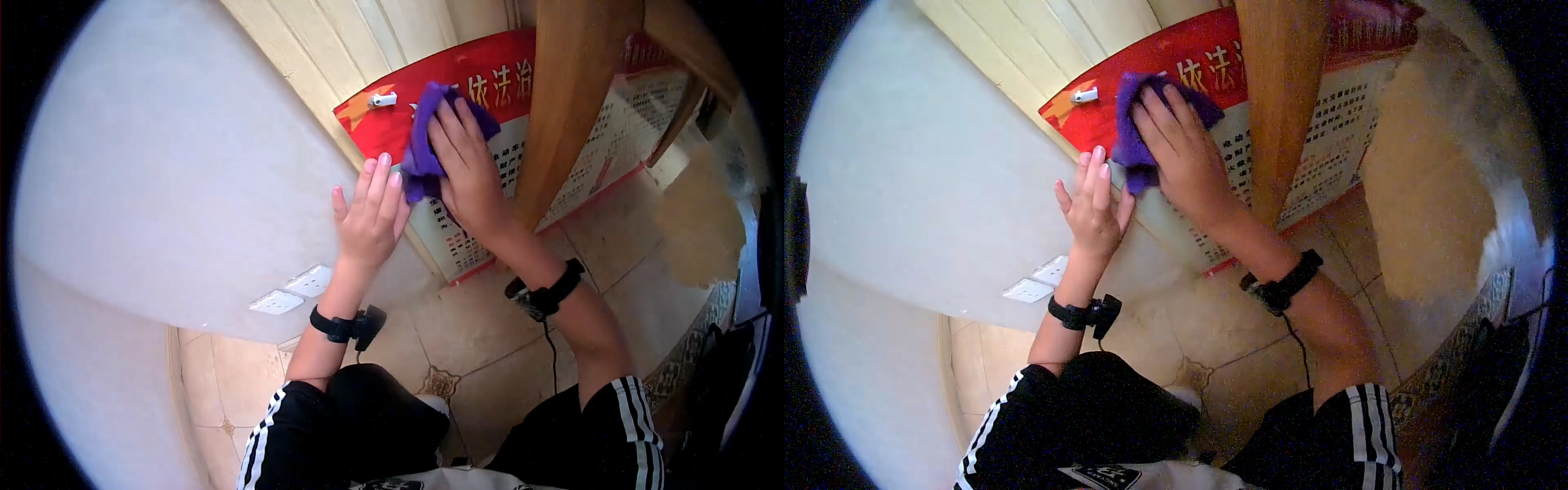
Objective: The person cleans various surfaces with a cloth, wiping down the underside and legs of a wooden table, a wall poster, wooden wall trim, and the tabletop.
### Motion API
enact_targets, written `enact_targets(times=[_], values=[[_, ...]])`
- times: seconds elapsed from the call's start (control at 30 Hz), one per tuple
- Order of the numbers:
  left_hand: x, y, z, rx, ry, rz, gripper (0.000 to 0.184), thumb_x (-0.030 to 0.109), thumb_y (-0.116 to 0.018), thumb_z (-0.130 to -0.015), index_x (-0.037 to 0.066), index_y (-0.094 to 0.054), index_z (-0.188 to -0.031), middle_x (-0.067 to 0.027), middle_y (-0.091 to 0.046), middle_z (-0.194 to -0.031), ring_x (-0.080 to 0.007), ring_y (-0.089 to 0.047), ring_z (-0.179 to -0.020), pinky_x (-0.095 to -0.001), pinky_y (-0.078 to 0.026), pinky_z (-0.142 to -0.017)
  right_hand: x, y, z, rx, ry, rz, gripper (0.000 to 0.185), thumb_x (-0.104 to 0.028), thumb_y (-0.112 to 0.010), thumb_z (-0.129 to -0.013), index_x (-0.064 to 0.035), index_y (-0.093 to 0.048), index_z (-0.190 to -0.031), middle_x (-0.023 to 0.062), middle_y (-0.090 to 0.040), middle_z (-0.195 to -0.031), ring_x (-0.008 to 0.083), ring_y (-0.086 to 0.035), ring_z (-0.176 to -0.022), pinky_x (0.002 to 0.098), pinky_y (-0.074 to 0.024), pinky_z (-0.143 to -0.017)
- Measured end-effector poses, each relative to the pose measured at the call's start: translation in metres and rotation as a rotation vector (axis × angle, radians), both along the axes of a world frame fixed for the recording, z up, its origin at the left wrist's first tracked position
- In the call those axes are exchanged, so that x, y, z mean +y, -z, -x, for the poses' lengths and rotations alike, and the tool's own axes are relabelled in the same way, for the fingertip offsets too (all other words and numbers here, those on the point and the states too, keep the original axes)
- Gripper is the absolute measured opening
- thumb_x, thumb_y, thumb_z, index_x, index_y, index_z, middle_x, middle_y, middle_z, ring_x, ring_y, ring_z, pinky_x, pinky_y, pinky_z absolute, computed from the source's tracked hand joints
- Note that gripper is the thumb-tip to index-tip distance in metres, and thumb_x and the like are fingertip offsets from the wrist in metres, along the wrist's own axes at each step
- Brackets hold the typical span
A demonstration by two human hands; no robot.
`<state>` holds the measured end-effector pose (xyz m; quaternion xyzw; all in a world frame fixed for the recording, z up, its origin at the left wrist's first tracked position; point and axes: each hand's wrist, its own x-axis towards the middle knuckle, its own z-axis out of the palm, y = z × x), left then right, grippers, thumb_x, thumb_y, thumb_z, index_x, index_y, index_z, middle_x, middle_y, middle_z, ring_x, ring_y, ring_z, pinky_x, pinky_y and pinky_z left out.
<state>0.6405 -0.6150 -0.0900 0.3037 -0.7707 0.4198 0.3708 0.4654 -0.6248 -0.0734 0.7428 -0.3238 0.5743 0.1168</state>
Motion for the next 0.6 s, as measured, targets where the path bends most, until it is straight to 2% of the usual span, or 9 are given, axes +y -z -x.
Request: enact_targets(times=[0.07,0.13,0.27,0.33,0.4,0.47,0.5,0.57,0.6], values=[[0.004,-0.008,0.006,0.125,0.006,-0.001,0.043,0.016,-0.055,-0.083,0.012,-0.045,-0.125,-0.0097,-0.052,-0.129,-0.0242,-0.047,-0.123,-0.0447,-0.003,-0.111,0.0,-0.008,-0.007,-0.023,0.042,0.088,0.042,-0.012,-0.049,-0.081,-0.0059,-0.053,-0.122,0.012,-0.044,-0.134,0.0345,-0.039,-0.124,0.0502,-0.0342,-0.099],[0.003,-0.006,0.006,0.13,0.009,0.027,0.042,0.013,-0.053,-0.083,0.011,-0.046,-0.124,-0.0101,-0.053,-0.128,-0.0244,-0.048,-0.122,-0.0442,-0.004,-0.111,0.003,0.017,-0.004,0.177,0.068,0.114,0.039,-0.017,-0.049,-0.081,-0.0108,-0.056,-0.119,0.0056,-0.049,-0.13,0.0274,-0.043,-0.12,0.0478,-0.0351,-0.097],[-0.002,0.004,-0.007,0.108,0.091,-0.022,0.041,0.006,-0.049,-0.083,0.008,-0.046,-0.124,-0.0109,-0.056,-0.124,-0.0251,-0.049,-0.12,-0.0431,-0.006,-0.111,0.008,0.105,0.023,0.488,0.071,0.126,0.039,-0.021,-0.047,-0.081,-0.0131,-0.058,-0.118,0.0024,-0.049,-0.13,0.0229,-0.042,-0.12,0.0451,-0.0329,-0.1],[0.001,0.011,-0.008,0.073,0.075,-0.029,0.045,0.004,-0.05,-0.083,0.006,-0.043,-0.127,-0.0165,-0.053,-0.126,-0.0296,-0.045,-0.124,-0.0414,-0.006,-0.112,0.005,0.105,0.03,0.605,0.04,0.148,0.039,-0.022,-0.047,-0.081,-0.013,-0.058,-0.117,0.0021,-0.049,-0.131,0.022,-0.041,-0.122,0.0442,-0.0317,-0.101],[0.006,0.006,-0.006,0.083,0.007,-0.038,0.045,0.006,-0.052,-0.083,0.008,-0.046,-0.128,-0.0143,-0.05,-0.13,-0.0287,-0.043,-0.125,-0.0432,-0.005,-0.112,0.0,0.078,0.036,0.512,0.069,0.162,0.038,-0.019,-0.048,-0.08,-0.0089,-0.058,-0.116,0.0045,-0.049,-0.131,0.0235,-0.039,-0.126,0.0443,-0.0334,-0.101],[0.007,0.003,-0.004,0.034,-0.064,-0.016,0.046,0.009,-0.053,-0.084,0.01,-0.047,-0.129,-0.0124,-0.047,-0.134,-0.0275,-0.04,-0.128,-0.0445,-0.004,-0.112,-0.008,0.036,0.033,0.113,0.145,0.144,0.037,-0.013,-0.049,-0.079,-0.0045,-0.058,-0.115,0.0089,-0.048,-0.132,0.0255,-0.036,-0.128,0.0449,-0.0355,-0.1],[0.006,0.004,-0.001,0.006,-0.149,0.006,0.047,0.011,-0.054,-0.084,0.012,-0.048,-0.13,-0.0104,-0.043,-0.137,-0.0263,-0.037,-0.13,-0.0459,-0.003,-0.111,-0.014,0.017,0.029,0.118,0.151,0.139,0.037,-0.013,-0.049,-0.079,-0.0045,-0.058,-0.115,0.0089,-0.048,-0.132,0.0255,-0.036,-0.128,0.0449,-0.0355,-0.1],[0.001,0.009,0.002,0.019,-0.161,0.03,0.047,0.013,-0.053,-0.084,0.013,-0.048,-0.131,-0.009,-0.039,-0.139,-0.0253,-0.033,-0.131,-0.0469,-0.001,-0.111,-0.022,-0.013,0.015,-0.207,0.211,0.213,0.037,-0.009,-0.052,-0.077,-0.0014,-0.057,-0.113,0.0127,-0.047,-0.131,0.0317,-0.039,-0.125,0.0467,-0.0381,-0.097],[-0.002,0.009,0.002,0.022,-0.173,0.061,0.048,0.014,-0.053,-0.084,0.014,-0.048,-0.132,-0.0076,-0.036,-0.141,-0.0243,-0.03,-0.133,-0.0478,0.0,-0.111,-0.021,-0.011,0.009,-0.208,0.214,0.214,0.037,-0.009,-0.052,-0.077,-0.0014,-0.057,-0.113,0.0127,-0.047,-0.131,0.0317,-0.039,-0.125,0.0467,-0.0381,-0.097]])
